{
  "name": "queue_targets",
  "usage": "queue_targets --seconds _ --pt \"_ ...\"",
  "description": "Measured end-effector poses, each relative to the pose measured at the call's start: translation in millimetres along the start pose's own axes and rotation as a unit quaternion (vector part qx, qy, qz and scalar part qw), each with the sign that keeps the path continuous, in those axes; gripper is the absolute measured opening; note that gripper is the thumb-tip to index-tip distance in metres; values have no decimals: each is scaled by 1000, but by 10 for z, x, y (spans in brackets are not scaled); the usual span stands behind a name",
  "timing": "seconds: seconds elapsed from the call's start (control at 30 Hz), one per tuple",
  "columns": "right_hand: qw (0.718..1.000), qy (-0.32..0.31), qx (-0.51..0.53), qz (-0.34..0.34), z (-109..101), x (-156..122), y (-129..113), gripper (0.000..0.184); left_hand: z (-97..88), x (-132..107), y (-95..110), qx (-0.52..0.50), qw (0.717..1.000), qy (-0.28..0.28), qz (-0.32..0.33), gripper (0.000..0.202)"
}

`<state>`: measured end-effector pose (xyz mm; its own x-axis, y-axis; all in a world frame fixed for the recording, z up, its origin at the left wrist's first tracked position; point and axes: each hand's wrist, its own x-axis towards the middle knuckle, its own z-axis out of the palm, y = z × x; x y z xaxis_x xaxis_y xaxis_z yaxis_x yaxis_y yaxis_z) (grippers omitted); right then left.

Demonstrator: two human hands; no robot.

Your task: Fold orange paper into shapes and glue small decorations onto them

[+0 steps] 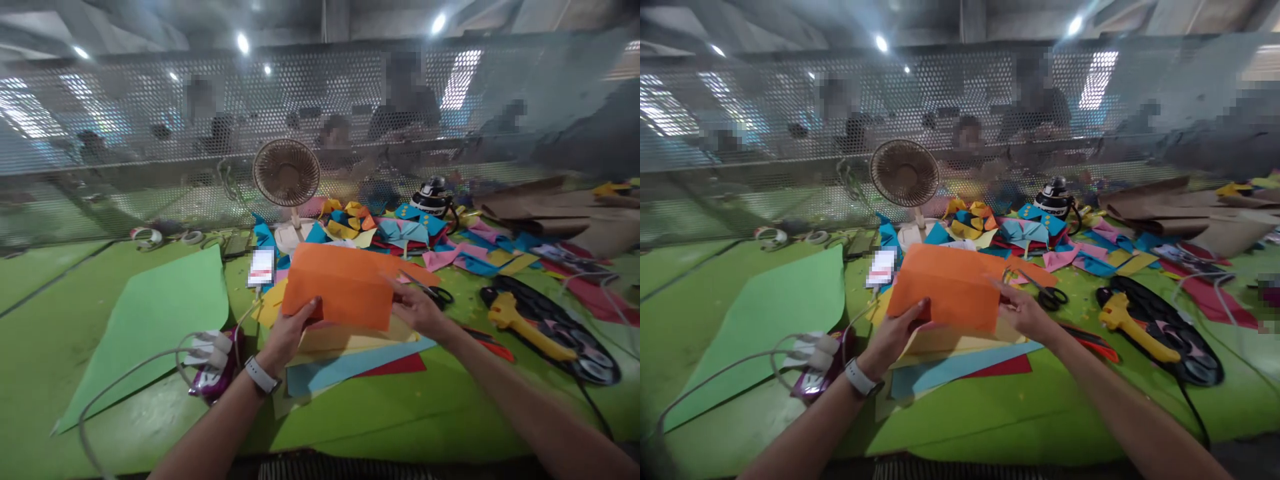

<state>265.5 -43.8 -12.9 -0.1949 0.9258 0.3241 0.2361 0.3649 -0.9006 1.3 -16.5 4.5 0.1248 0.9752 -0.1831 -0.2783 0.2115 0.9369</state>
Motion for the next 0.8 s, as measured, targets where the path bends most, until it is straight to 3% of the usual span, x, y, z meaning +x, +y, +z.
queue_targets --seconds 0.13,0.53,0.6,0.7,0.8 --pt "989 -10 -140 -50 -40 -24 55 51 5 -29 18 11 1000 3 27 42" --pt "973 18 -211 -92 -95 4 130 38 -29 -12 -14 -13 999 -40 26 44" --pt "953 26 -269 -134 -102 9 71 34 -32 2 1 -11 999 -33 7 41" --pt "902 52 -388 -179 -122 3 -76 29 -47 21 52 30 999 -26 -32 36" --pt "873 -10 -438 -212 -139 -17 -214 25 -88 30 115 126 989 -53 -49 40"
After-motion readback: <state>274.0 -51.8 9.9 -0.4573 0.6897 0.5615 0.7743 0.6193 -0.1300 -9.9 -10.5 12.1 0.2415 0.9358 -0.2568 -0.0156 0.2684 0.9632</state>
